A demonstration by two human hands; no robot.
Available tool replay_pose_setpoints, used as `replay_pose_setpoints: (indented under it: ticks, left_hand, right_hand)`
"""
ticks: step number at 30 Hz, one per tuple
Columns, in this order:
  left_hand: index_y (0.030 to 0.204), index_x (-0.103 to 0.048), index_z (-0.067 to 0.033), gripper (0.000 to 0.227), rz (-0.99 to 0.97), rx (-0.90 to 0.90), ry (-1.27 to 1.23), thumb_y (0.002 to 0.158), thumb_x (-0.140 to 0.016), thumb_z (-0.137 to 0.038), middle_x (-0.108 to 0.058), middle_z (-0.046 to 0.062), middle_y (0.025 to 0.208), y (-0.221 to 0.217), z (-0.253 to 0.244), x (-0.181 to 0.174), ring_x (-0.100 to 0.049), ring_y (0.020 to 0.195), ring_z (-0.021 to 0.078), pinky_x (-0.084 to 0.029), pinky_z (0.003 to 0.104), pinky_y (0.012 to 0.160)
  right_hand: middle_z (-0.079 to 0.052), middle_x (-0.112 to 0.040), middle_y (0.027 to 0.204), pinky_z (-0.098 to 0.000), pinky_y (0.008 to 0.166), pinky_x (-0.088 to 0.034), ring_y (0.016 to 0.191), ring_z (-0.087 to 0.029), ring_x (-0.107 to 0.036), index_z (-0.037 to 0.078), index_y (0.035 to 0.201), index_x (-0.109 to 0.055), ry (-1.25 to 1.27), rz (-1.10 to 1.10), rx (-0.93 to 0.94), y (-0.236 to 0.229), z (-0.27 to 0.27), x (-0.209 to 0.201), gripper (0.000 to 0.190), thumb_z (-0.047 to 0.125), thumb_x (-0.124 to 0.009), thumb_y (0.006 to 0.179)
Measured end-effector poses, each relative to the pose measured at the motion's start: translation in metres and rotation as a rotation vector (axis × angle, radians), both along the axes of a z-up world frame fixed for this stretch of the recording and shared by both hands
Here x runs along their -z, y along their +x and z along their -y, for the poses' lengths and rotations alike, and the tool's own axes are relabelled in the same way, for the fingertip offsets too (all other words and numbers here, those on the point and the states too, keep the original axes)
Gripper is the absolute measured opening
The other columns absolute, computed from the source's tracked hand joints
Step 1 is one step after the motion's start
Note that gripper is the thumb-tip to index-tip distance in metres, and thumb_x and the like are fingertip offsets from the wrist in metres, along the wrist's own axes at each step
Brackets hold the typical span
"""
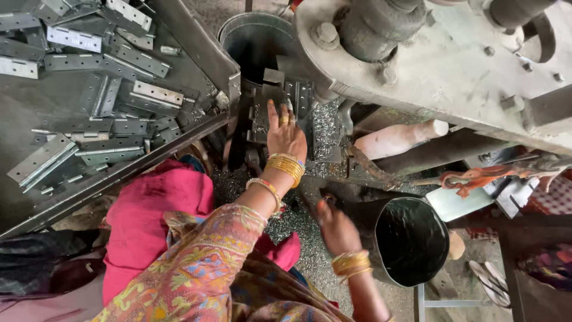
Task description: The person operates a manual press machine to process metal hinge components. They pick up a hinge from a bin, place it into the machine's die, and use a lever to activate the press. The processed hinge is then removed and placed into a collection bin.
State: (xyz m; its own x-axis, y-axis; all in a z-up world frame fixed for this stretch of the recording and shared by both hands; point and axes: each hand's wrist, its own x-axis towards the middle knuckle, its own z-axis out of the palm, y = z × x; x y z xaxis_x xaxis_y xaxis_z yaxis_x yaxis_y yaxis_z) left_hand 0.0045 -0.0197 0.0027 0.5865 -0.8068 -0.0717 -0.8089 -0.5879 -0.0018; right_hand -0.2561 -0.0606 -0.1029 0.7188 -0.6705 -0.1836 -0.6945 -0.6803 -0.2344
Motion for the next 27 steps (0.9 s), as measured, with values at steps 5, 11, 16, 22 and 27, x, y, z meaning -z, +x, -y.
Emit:
replay_pose_setpoints:
  ticks: [5,11,16,22,27]
  left_hand:
    - [0.146,-0.069,-0.0098,0.058,0.262,-0.147,-0.734,0.091,-0.05,-0.007,-0.048,0.012,0.16,-0.016,0.016,0.015,-0.035,0.151,0.0358,-0.007,0.047,0.132]
    - [0.11,-0.076,-0.0177,0.032,-0.167,-0.108,-0.684,0.087,-0.061,-0.034,-0.071,0.012,0.122,0.028,-0.084,0.004,-0.058,0.121,0.0339,-0.023,0.069,0.11]
    - [0.105,-0.078,-0.0223,0.025,-0.02,-0.42,-0.356,0.091,-0.063,-0.037,-0.075,0.011,0.096,0.1,-0.213,0.0,-0.071,0.097,0.0319,-0.034,0.066,0.1]
    - [0.104,-0.077,-0.0177,0.029,0.283,-0.345,-0.296,0.079,-0.062,-0.014,-0.072,0.009,0.118,0.156,-0.311,0.025,-0.06,0.115,0.031,-0.038,0.057,0.097]
    - [0.105,-0.075,-0.0158,0.021,0.319,-0.27,-0.236,0.088,-0.064,-0.013,-0.072,0.004,0.121,0.165,-0.313,0.034,-0.06,0.123,0.0245,-0.039,0.051,0.108]
  right_hand:
    - [-0.023,-0.072,0.09,-0.0528,0.076,-0.053,0.089,-0.044,-0.068,0.011,0.098,-0.076,0.13,-0.05,0.165,-0.006,-0.032,0.001,0.064,0.064,-0.039,0.104]
    - [-0.022,-0.067,0.11,-0.0431,0.081,-0.052,0.097,-0.042,-0.065,0.0,0.124,-0.066,-0.248,0.514,-0.146,0.002,-0.044,-0.054,0.04,0.03,-0.058,0.099]
    - [-0.014,-0.065,0.122,-0.0367,0.087,-0.058,0.101,-0.026,-0.071,0.0,0.128,-0.065,-0.244,0.886,-0.106,0.011,-0.034,-0.097,0.049,0.046,-0.049,0.122]
    - [-0.01,-0.067,0.112,-0.0344,0.083,-0.055,0.101,-0.023,-0.071,0.003,0.112,-0.067,-0.417,0.831,-0.062,0.029,-0.015,-0.113,0.061,0.058,-0.041,0.118]
    - [-0.011,-0.069,0.109,-0.0382,0.078,-0.053,0.095,-0.026,-0.071,0.003,0.108,-0.067,-0.439,0.751,-0.002,0.035,-0.013,-0.118,0.06,0.057,-0.047,0.12]
